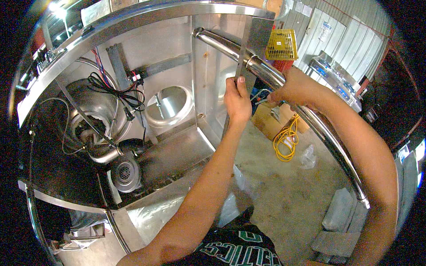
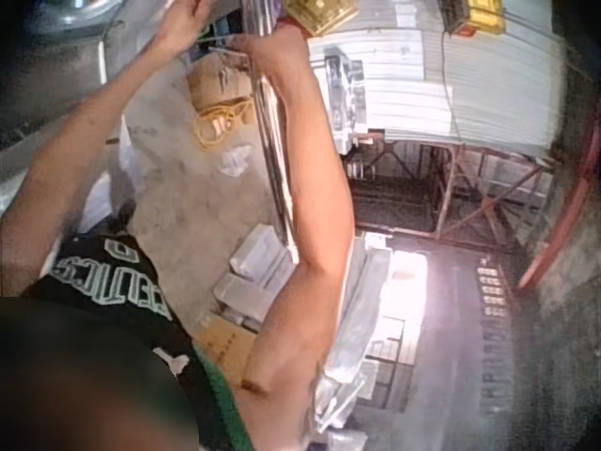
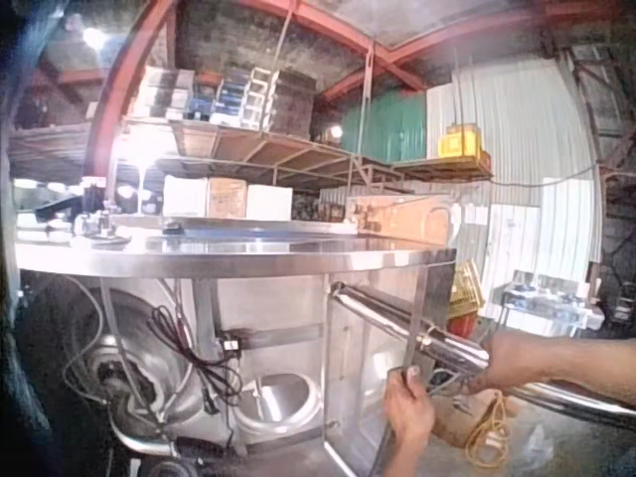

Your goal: The person assembles a stainless steel unit by repeatedly picking up metal rods and a small brush, positioning the rods against the unit, and tapping them into place. The person also handles a yellow hose near the end of the clip.

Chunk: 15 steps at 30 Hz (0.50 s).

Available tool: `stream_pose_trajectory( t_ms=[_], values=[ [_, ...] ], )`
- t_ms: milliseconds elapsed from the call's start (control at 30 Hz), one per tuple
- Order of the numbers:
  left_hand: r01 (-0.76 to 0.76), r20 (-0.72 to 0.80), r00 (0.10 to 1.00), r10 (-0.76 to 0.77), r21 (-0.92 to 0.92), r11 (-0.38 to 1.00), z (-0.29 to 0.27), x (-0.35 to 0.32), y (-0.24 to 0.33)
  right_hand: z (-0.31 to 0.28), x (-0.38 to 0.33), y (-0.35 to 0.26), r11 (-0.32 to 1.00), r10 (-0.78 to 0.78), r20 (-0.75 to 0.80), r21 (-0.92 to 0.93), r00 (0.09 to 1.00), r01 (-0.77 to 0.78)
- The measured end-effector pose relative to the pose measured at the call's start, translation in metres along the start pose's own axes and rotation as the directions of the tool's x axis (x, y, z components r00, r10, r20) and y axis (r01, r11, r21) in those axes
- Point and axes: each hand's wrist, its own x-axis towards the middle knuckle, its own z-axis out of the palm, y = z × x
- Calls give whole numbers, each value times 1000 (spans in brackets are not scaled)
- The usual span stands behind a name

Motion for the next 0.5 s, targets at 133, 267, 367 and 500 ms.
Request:
stream_pose_trajectory(
  t_ms=[133,267,367,500],
  values=[
    [-4,3,1000,5,-25,1000,-2,-2,1,7,4,5,1000,-14,-55,12,998,15],
    [77,93,993,-72,-47,996,-6,-1,4,11,3,12,989,-45,-117,-149,992,28],
    [43,62,997,-40,-50,998,-6,0,4,10,2,11,985,-78,-113,-163,990,59],
    [49,90,995,-44,-57,997,-4,0,-1,9,-2,10,987,-113,-112,-125,987,99]
  ],
)
